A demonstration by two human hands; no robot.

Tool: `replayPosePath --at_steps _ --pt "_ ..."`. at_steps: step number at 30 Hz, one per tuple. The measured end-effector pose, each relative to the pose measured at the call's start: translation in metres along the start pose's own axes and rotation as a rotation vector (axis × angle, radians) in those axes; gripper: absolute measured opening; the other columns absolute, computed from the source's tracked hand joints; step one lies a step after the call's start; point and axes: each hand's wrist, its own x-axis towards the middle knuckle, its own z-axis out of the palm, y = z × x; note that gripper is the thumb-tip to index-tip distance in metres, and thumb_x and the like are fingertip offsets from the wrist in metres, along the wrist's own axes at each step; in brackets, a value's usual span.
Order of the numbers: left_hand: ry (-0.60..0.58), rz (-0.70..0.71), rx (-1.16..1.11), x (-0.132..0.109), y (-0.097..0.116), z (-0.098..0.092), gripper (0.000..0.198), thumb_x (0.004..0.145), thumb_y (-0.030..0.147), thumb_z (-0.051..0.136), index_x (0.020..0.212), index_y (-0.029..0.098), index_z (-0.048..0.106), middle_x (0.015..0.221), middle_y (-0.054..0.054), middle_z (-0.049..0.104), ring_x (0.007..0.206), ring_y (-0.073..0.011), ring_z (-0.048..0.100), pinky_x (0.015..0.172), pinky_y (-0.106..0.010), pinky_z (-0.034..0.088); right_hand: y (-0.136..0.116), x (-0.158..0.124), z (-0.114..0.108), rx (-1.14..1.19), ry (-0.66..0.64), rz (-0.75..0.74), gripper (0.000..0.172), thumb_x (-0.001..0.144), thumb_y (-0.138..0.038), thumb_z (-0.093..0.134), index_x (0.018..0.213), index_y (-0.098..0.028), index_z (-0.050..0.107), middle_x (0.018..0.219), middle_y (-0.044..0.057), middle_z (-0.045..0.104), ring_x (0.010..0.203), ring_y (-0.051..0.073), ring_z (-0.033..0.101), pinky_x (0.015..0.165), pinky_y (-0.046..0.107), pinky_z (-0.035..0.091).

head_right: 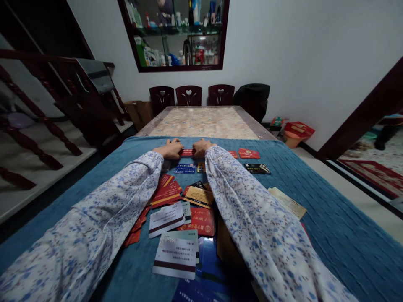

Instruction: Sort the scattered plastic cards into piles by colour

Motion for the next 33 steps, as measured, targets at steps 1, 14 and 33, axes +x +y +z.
replayPosePath --at_steps 1,14,33 --pt "0.006 0.010 0.038 -0.002 0.002 -0.001 0.026 0.075 0.020 0.066 0.100 0.016 0.070 0.124 -0.018 0.067 0.139 -0.0396 0.041 0.115 -0.060 0.036 -0.001 -0.001 -0.001 -0.011 0.001 -0.001 0.042 0.084 -0.042 0.069 0.121 -0.024 0.076 0.132 0.011 0.072 0.129 0.034 0.056 0.095 0.039 0.051" --pt "0.146 0.032 0.083 -0.034 0.016 -0.009 0.027 0.085 0.015 0.056 0.107 0.016 0.071 0.135 -0.020 0.063 0.144 -0.0402 0.035 0.111 -0.060 0.033 0.010 -0.026 -0.011 0.031 0.100 -0.043 0.058 0.090 -0.044 0.069 0.143 -0.021 0.064 0.139 0.015 0.068 0.131 0.035 0.055 0.102 0.046 0.046" --pt "0.214 0.086 0.055 -0.100 0.066 -0.007 0.034 0.088 0.015 0.057 0.116 0.022 0.075 0.137 -0.015 0.067 0.148 -0.0390 0.033 0.112 -0.060 0.032 -0.016 -0.118 -0.025 -0.029 0.242 -0.126 0.029 0.096 -0.019 0.052 0.105 -0.019 0.080 0.115 0.014 0.078 0.112 0.029 0.059 0.083 0.035 0.037"
